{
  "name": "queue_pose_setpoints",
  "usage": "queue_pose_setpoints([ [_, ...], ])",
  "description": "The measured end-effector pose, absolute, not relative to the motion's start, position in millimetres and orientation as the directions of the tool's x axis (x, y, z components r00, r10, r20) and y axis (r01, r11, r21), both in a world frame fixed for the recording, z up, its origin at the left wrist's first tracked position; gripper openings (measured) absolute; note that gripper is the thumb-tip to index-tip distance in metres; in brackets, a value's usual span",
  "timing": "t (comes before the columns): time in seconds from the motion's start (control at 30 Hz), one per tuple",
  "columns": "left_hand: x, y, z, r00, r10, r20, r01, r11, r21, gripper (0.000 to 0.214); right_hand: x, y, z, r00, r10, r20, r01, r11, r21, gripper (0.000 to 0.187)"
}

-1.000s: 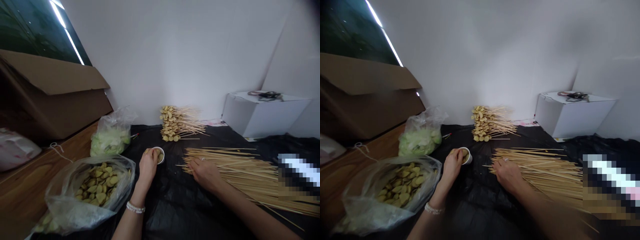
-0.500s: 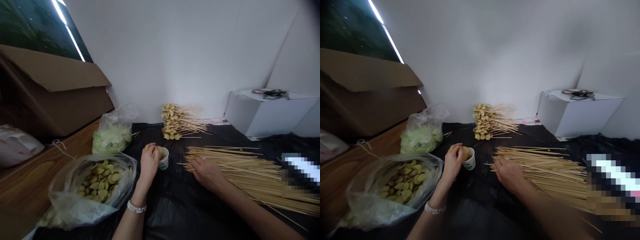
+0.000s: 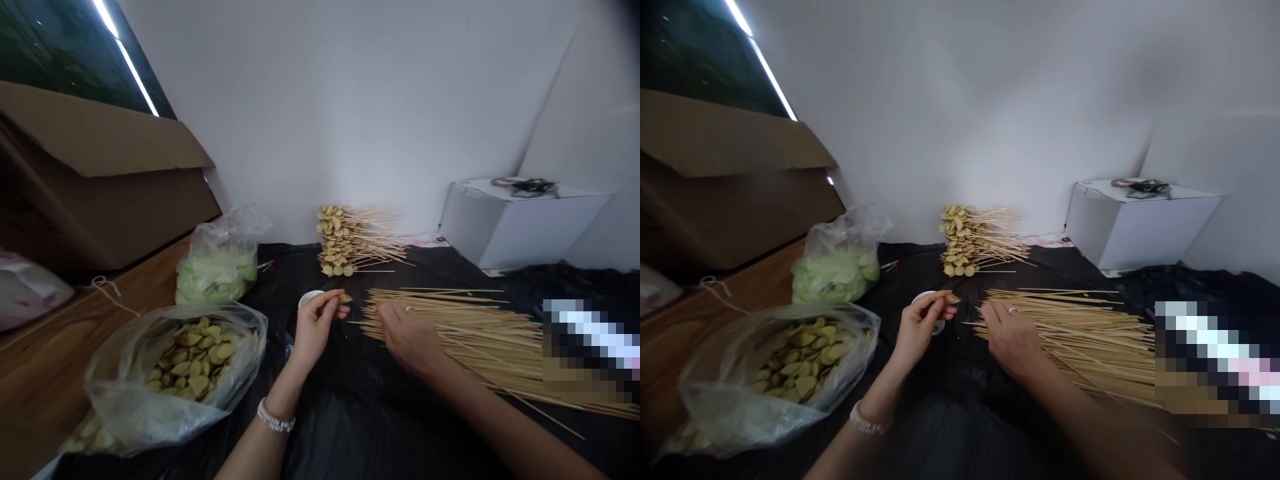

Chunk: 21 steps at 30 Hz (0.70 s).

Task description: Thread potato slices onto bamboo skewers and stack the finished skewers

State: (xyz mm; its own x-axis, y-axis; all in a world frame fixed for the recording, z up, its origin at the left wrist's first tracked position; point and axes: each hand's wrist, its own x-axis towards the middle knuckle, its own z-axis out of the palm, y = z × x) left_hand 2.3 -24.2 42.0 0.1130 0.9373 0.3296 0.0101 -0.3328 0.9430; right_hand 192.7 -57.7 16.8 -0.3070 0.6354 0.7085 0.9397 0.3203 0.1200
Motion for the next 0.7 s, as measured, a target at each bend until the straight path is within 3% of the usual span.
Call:
queue_pose_setpoints([
  [0.13, 6.9, -27.1, 41.4, 0.214, 0.953, 0.214, -0.160, -0.182, 0.970, 0.032, 199.7, -53.0, 18.6, -0.301, 0.529, 0.793, 0.916, 0.390, 0.088, 0.026],
  [0.27, 12.4, -30.0, 35.5, 0.302, 0.944, 0.133, -0.225, -0.065, 0.972, 0.033, 203.7, -50.3, 17.3, -0.350, 0.472, 0.809, 0.876, 0.472, 0.103, 0.038],
  [0.5, 15.7, -32.5, 32.4, 0.331, 0.939, 0.092, -0.185, -0.031, 0.982, 0.027, 207.8, -54.9, 10.7, -0.406, 0.561, 0.721, 0.894, 0.406, 0.187, 0.049],
  [0.7, 18.8, -36.2, 29.2, 0.410, 0.912, 0.017, -0.322, 0.128, 0.938, 0.031, 202.9, -60.1, 19.3, -0.349, 0.588, 0.730, 0.914, 0.387, 0.126, 0.049],
])
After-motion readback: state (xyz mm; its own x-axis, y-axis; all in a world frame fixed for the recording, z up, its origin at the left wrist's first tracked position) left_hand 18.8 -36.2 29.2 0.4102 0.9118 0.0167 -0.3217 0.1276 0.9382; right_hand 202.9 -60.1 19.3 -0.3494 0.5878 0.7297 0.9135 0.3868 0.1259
